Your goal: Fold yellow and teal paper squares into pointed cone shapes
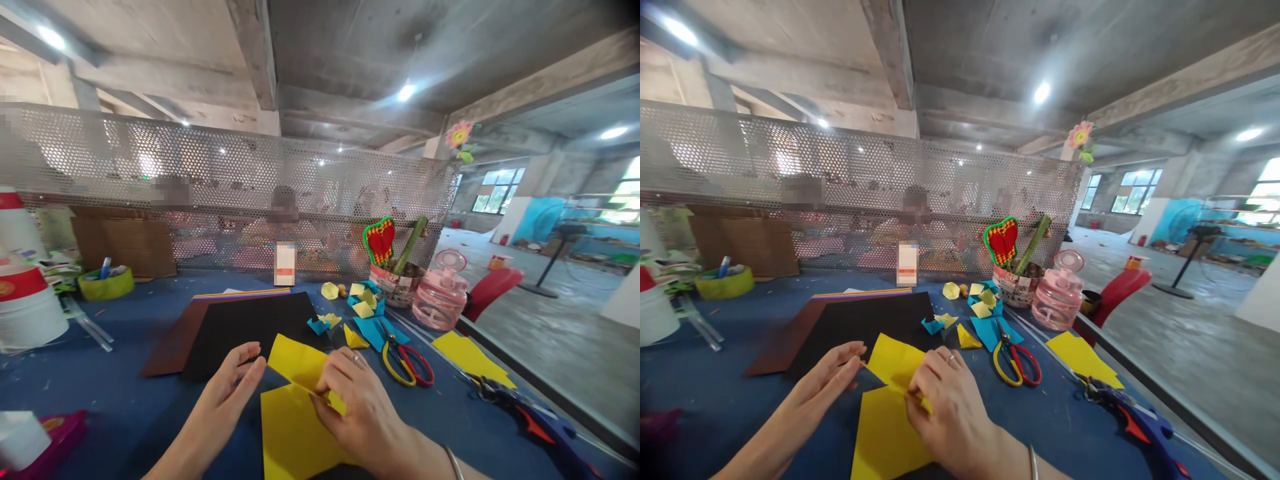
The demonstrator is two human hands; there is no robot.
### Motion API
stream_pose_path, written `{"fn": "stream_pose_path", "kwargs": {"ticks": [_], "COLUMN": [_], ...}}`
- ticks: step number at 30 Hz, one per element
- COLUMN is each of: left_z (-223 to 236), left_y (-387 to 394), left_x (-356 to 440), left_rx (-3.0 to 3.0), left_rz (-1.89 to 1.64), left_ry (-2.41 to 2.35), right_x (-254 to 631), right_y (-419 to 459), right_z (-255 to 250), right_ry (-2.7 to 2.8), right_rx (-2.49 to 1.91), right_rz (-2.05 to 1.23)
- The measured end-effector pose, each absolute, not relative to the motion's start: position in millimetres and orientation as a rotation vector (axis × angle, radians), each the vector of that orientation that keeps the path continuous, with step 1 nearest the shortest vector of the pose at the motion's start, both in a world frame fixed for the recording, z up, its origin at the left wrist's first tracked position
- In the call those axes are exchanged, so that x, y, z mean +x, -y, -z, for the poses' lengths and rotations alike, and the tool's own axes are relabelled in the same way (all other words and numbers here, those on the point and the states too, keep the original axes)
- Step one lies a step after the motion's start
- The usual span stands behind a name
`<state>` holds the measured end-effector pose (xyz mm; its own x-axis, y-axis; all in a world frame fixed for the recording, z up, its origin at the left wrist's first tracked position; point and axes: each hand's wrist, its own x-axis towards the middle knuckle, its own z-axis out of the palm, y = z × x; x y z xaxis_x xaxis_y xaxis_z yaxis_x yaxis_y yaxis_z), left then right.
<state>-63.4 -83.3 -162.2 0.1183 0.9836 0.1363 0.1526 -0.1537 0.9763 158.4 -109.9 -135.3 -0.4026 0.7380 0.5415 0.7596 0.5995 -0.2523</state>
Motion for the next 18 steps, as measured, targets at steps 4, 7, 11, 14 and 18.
{"fn": "stream_pose_path", "kwargs": {"ticks": [4,7,11,14,18], "left_z": [145,140,144,148,148], "left_y": [97,102,97,92,91], "left_x": [-59,-54,-55,-58,-59], "left_rx": [1.179,1.113,1.094,1.080,1.045], "left_rz": [-1.049,-0.990,-0.947,-0.923,-0.919], "left_ry": [-0.921,-0.819,-0.805,-0.811,-0.851], "right_x": [158,157,156,156,157], "right_y": [114,114,114,115,115], "right_z": [142,147,148,146,147], "right_ry": [2.327,2.307,2.342,2.364,2.358], "right_rx": [-1.042,-0.946,-0.822,-0.762,-0.752], "right_rz": [0.254,0.381,0.477,0.467,0.438]}}
